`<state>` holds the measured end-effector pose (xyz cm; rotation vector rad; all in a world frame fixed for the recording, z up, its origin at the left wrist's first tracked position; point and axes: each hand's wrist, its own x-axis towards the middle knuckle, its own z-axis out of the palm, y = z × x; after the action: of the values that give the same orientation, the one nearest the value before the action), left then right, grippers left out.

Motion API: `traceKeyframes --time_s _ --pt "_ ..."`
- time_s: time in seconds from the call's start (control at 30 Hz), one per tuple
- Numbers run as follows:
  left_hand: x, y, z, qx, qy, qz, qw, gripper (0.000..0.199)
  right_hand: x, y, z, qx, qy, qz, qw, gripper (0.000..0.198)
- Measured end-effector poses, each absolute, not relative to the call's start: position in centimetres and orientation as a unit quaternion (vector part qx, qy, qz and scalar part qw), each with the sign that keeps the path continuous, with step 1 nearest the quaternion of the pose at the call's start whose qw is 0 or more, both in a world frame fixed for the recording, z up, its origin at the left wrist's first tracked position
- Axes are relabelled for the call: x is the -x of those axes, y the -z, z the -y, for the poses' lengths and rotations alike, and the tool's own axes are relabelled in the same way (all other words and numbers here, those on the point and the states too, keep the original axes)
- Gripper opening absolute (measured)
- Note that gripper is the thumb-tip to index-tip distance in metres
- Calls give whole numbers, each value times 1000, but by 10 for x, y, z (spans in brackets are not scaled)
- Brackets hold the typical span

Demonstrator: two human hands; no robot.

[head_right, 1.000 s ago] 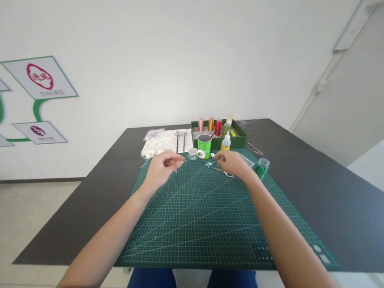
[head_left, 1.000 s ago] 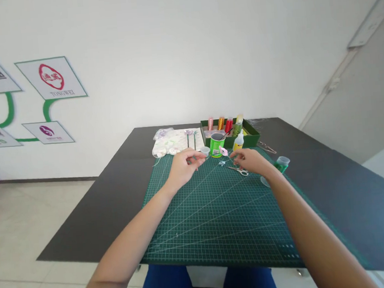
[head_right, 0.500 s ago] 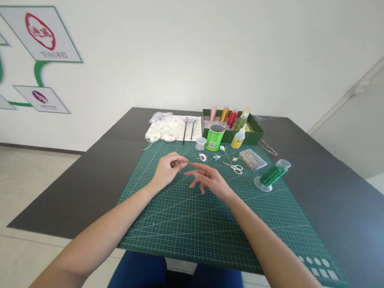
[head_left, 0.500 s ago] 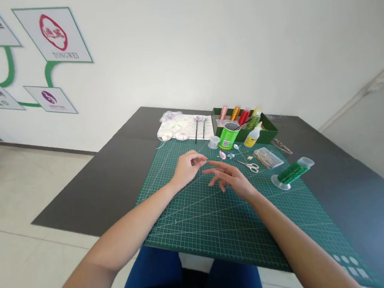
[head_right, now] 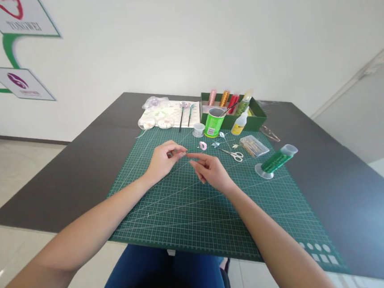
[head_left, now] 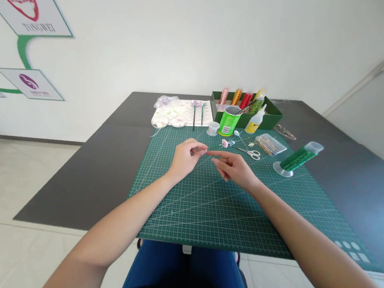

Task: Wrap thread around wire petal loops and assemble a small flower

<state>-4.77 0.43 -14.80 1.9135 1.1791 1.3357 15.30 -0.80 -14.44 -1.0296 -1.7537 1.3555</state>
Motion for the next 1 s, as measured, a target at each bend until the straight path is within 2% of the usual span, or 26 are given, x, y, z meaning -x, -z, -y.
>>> traceKeyframes --time_s 0.17,0.33,0.5,0.77,1.0 --pt "45 146 -2 -727 -485 -436 216 9 -157 137 11 407 -412 743 335 43" --pt "45 146 -2 -729 -494 -435 190 13 -160 138 10 409 -368 767 329 41" --pt "44 146 -1 -742 -479 -436 172 10 -164 137 9 404 -364 775 321 39" --pt "45 149 -2 -781 -431 -433 128 17 -167 129 10 383 -380 794 279 38" --pt "47 151 -3 -793 -389 -450 132 17 -171 117 13 354 -442 783 257 36"
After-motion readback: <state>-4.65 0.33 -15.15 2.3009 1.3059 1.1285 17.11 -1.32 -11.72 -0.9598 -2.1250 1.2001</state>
